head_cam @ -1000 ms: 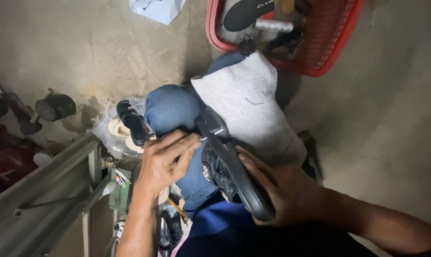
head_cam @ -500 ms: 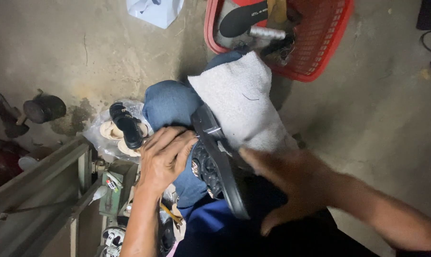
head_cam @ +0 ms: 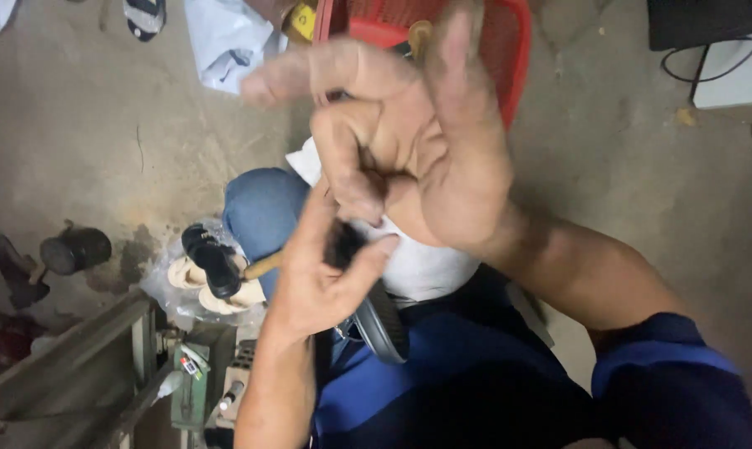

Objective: Repairing a black sandal by manually stitching the sole and straps with a needle and thread, then using a lighter to finish the thread ends.

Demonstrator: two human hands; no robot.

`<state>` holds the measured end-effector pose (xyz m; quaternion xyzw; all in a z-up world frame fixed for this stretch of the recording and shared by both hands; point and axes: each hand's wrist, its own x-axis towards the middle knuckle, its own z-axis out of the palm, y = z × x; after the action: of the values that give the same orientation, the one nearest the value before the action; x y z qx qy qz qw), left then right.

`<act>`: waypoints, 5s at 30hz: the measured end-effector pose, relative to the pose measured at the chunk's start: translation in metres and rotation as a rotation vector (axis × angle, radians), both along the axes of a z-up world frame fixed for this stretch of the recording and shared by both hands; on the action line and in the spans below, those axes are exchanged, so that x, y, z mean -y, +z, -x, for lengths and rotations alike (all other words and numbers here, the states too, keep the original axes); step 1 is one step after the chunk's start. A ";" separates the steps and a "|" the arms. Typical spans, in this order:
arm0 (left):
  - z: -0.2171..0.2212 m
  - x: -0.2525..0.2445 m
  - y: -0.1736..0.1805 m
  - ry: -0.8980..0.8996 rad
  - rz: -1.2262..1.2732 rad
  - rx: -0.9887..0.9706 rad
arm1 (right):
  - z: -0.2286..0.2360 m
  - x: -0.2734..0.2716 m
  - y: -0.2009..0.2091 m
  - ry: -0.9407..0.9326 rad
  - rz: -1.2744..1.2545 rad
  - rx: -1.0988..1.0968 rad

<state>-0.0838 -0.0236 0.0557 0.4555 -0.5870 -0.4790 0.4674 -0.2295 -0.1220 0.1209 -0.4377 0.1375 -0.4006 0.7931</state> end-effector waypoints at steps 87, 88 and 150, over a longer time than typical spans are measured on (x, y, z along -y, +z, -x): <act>-0.083 -0.053 -0.091 0.138 0.233 0.920 | 0.008 -0.020 -0.086 0.785 0.920 -1.278; -0.085 -0.053 -0.089 0.130 0.232 0.918 | 0.010 -0.021 -0.089 0.783 0.912 -1.280; -0.113 -0.192 -0.028 1.105 -0.111 -0.638 | 0.013 -0.084 -0.084 0.251 0.768 -1.475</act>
<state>0.0289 0.1683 0.0274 0.5495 -0.0722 -0.3091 0.7729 -0.2426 -0.0382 0.0372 -0.8389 0.4250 0.0602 0.3347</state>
